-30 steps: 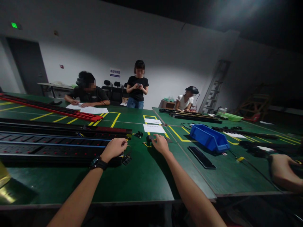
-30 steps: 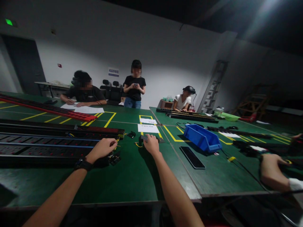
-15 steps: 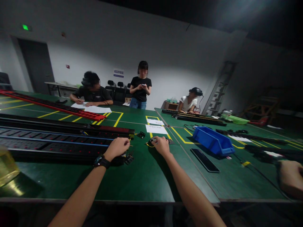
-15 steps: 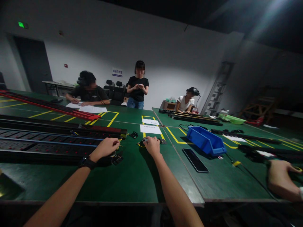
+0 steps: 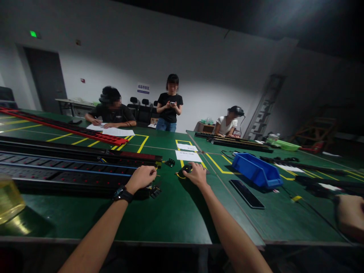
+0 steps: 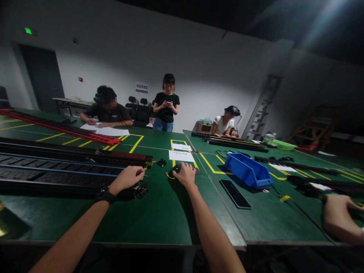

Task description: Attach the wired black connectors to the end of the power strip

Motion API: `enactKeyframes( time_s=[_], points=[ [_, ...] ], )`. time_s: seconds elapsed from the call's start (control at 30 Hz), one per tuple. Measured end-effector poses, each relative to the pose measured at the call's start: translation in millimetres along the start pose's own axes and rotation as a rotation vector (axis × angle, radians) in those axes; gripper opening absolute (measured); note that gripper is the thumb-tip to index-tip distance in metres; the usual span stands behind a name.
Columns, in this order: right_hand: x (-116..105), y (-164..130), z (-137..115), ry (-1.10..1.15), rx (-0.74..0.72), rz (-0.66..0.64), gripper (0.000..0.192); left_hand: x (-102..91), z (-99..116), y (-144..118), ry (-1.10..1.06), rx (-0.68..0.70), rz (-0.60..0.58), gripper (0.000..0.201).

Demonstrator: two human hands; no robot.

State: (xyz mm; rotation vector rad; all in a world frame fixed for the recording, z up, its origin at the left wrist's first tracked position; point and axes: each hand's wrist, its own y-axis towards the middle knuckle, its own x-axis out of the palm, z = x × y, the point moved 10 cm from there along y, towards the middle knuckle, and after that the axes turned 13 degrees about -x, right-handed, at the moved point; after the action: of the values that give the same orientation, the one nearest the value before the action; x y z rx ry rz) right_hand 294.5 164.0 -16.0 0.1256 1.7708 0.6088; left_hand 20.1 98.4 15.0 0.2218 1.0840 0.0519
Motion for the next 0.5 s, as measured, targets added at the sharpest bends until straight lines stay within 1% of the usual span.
enactKeyframes(
  time_s=[0.1,0.2,0.27,0.33,0.43,0.5],
  points=[
    [-11,2,-8,0.112,-0.058,0.123,0.052,0.7,0,0,0.002,-0.001,0.002,0.023],
    [-12,4,-27,0.328,-0.157,0.194,0.052,0.7,0,0,0.006,0.001,0.013,0.022],
    [-4,5,-46,0.470,-0.219,0.166,0.052,0.9,0,0,0.008,-0.002,0.020,0.022],
    [6,5,-68,0.568,-0.289,0.105,0.051,1.5,-1,1,0.009,0.000,0.023,0.022],
    [15,3,-99,0.648,-0.392,0.050,0.052,2.6,-1,1,0.010,0.000,0.025,0.022],
    [20,1,-111,0.683,-0.428,0.037,0.050,2.6,-2,1,0.011,-0.004,0.032,0.022]
  ],
)
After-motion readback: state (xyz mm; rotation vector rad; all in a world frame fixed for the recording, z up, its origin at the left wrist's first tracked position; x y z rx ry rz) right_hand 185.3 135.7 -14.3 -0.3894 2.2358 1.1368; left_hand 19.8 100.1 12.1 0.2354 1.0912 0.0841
